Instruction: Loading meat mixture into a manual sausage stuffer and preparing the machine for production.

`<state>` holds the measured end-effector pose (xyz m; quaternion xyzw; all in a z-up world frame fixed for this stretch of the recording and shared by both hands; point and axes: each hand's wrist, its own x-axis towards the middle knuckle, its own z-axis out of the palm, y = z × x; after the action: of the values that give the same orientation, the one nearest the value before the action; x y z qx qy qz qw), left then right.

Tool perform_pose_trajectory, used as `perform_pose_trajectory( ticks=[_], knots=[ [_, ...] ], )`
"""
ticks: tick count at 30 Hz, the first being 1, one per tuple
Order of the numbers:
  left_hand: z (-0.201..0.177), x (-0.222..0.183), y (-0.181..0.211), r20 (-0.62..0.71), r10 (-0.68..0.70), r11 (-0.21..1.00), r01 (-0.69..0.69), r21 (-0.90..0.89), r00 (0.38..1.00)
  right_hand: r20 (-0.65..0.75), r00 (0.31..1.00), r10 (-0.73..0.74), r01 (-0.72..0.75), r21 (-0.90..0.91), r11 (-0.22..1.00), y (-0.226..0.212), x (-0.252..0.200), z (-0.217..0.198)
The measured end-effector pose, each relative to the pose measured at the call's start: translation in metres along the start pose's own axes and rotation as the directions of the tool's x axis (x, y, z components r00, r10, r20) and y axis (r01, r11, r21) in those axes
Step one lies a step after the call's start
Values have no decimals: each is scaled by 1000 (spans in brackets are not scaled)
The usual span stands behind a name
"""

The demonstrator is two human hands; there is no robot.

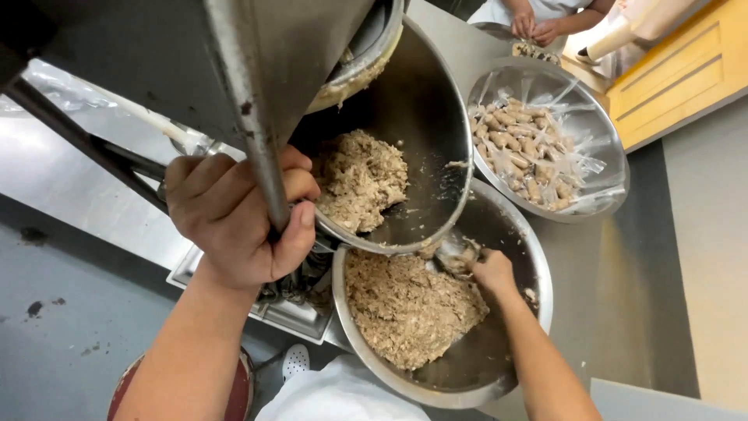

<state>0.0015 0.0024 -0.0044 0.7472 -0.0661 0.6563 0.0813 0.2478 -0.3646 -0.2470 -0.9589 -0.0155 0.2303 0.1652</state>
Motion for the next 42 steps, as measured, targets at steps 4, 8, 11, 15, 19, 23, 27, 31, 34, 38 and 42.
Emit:
perform_pose_trajectory(
  ticks=[4, 8, 11, 15, 19, 23, 27, 31, 34, 38, 42],
  knots=[
    [1, -1, -2, -12, -14, 1000, 14, 3, 1000, 24, 1000, 19, -24, 214, 976, -33, -29, 1],
    [0, -2, -1, 5, -16, 1000, 16, -2, 1000, -87, 946, -313, 302, -121, 946, -55, -70, 0],
    [2, 2, 1, 14, -13, 1000, 13, -17, 1000, -110, 777, -620, 549, -364, 753, -80, -108, 17],
    [7, -13, -5, -44, -21, 1000, 21, 20, 999, -53, 473, -880, 627, -682, 378, -78, -99, 32],
    [-2, -5, -5, -34, -29, 1000, 30, 8, 999, -140, 594, -792, 601, -578, 552, -89, -99, -28],
    [-1, 0, -3, 8, -36, 999, 36, -17, 999, -248, 737, -629, 345, -662, 666, -61, -34, -42],
    [-3, 2, -3, 20, -42, 999, 43, -10, 999, -123, 662, -739, 496, -667, 555, -29, 58, -18],
    [-2, -2, -5, 39, -48, 999, 49, -16, 998, -59, 844, -533, 444, -480, 756, -14, 75, 21],
    [1, -1, -5, 36, -43, 999, 43, -9, 998, 47, 947, -318, 321, -154, 934, -25, 42, 37],
    [1, -6, -8, 18, -45, 999, 45, -3, 999, 79, 948, -308, 314, -84, 946, -49, -13, 62],
    [3, -5, -6, -14, -44, 999, 44, 4, 999, 106, 956, -273, 273, 18, 962, -79, -55, 69]
  ],
)
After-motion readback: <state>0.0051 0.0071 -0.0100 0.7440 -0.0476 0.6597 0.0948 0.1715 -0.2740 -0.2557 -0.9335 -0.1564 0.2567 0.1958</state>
